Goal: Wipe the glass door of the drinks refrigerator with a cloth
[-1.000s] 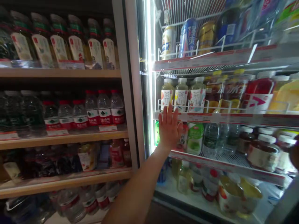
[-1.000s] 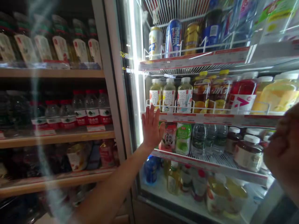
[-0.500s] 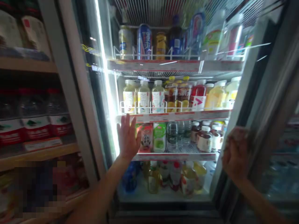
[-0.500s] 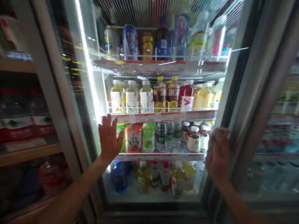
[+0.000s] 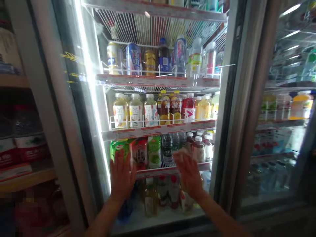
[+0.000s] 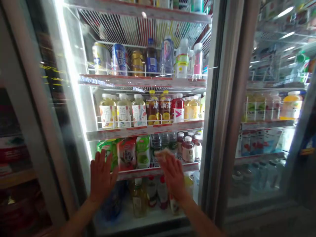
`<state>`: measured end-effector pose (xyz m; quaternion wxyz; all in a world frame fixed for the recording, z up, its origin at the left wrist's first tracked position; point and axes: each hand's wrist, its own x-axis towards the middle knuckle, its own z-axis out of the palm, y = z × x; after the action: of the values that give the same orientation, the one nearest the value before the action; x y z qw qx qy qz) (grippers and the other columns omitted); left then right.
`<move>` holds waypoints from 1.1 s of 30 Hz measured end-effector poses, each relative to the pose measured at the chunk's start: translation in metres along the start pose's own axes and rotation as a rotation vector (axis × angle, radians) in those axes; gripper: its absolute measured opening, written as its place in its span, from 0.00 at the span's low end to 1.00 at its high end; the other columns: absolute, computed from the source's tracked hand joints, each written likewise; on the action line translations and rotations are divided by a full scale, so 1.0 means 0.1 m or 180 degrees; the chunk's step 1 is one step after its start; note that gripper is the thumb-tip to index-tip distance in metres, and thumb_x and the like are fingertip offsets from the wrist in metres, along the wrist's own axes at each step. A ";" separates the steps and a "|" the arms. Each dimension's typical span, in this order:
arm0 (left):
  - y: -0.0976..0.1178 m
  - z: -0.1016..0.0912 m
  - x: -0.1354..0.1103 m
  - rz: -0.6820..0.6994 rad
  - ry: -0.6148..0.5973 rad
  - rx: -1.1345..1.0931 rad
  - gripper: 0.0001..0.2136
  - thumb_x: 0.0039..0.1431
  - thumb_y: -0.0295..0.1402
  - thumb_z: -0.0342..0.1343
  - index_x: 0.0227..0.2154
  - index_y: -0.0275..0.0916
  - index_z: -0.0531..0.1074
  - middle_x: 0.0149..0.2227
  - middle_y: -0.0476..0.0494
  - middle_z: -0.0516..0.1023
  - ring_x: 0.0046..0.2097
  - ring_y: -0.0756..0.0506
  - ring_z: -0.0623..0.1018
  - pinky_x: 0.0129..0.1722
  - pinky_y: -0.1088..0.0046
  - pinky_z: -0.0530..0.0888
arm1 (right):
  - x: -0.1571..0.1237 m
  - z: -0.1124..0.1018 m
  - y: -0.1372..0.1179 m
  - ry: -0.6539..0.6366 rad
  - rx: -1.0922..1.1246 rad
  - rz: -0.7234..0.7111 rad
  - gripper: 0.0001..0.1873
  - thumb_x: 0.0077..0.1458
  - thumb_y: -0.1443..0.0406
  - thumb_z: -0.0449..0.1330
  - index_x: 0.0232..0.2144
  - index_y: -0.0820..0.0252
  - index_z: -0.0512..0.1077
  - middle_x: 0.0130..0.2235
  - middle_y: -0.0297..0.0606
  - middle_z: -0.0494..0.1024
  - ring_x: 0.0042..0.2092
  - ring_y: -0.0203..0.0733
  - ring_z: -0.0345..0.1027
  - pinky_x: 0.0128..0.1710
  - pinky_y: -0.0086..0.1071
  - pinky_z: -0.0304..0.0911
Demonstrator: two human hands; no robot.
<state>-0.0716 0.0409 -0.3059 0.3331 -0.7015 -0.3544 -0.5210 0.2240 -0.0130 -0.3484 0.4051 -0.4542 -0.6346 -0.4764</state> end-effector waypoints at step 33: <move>-0.57 -0.48 -0.93 -0.0326 -0.0809 0.0462 0.25 0.59 0.29 0.48 0.60 0.41 0.57 0.64 0.33 0.57 0.66 0.35 0.57 0.60 0.46 0.61 | 0.67 0.23 -0.95 -0.0304 0.0505 -0.0717 0.29 0.56 0.73 0.48 0.60 0.55 0.59 0.64 0.34 0.60 0.69 0.41 0.38 0.68 0.48 0.33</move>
<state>-0.1625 0.0162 -0.3791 0.3083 -0.7169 -0.4657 -0.4173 0.1134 0.0093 -0.3121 0.3530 -0.3687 -0.7358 -0.4450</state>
